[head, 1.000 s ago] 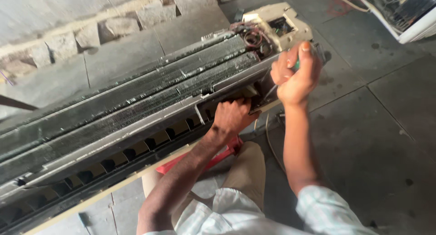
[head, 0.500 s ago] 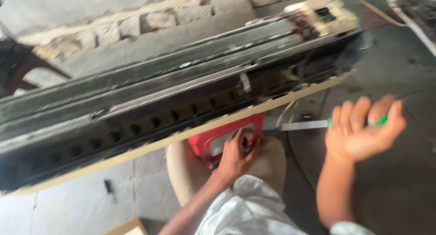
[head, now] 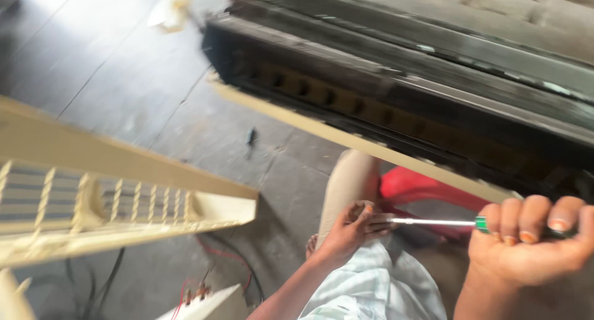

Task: The person sits on the floor using a screwdriver to unscrew and remove panels from a split air conditioner indoor unit, detaching the cover and filter assembly, then repositions the unit and continues unscrewing and refitting its plastic housing parts.

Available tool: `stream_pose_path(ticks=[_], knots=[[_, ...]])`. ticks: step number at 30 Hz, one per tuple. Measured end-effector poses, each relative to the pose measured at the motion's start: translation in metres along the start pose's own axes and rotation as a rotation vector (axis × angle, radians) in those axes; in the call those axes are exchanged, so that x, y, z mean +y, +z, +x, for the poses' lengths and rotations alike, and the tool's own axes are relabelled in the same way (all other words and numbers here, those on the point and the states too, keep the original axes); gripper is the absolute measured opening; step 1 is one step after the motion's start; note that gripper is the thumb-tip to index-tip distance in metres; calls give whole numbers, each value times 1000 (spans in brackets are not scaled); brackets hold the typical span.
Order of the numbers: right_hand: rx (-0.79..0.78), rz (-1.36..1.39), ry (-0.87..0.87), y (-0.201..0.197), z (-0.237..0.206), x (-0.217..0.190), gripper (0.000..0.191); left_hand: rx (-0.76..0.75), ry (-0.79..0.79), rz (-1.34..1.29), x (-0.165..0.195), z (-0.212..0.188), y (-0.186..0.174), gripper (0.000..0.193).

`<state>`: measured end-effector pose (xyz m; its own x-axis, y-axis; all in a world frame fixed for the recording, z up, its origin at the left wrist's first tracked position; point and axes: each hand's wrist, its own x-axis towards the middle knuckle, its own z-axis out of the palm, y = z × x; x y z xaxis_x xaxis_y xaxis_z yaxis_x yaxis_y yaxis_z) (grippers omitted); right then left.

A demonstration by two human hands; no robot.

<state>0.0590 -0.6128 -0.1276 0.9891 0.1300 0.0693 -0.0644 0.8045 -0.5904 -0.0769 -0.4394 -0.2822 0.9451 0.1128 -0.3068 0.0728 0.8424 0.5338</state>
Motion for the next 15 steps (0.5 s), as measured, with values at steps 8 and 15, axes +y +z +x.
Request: stream_pose_path(ticks=[8,15], knots=[[8,685,140,130,13,65,50,-13,275,-418,90,-12,4,24],[-182,552,201,159,24,114,54,11,376,-731,123,-5,-21,18]])
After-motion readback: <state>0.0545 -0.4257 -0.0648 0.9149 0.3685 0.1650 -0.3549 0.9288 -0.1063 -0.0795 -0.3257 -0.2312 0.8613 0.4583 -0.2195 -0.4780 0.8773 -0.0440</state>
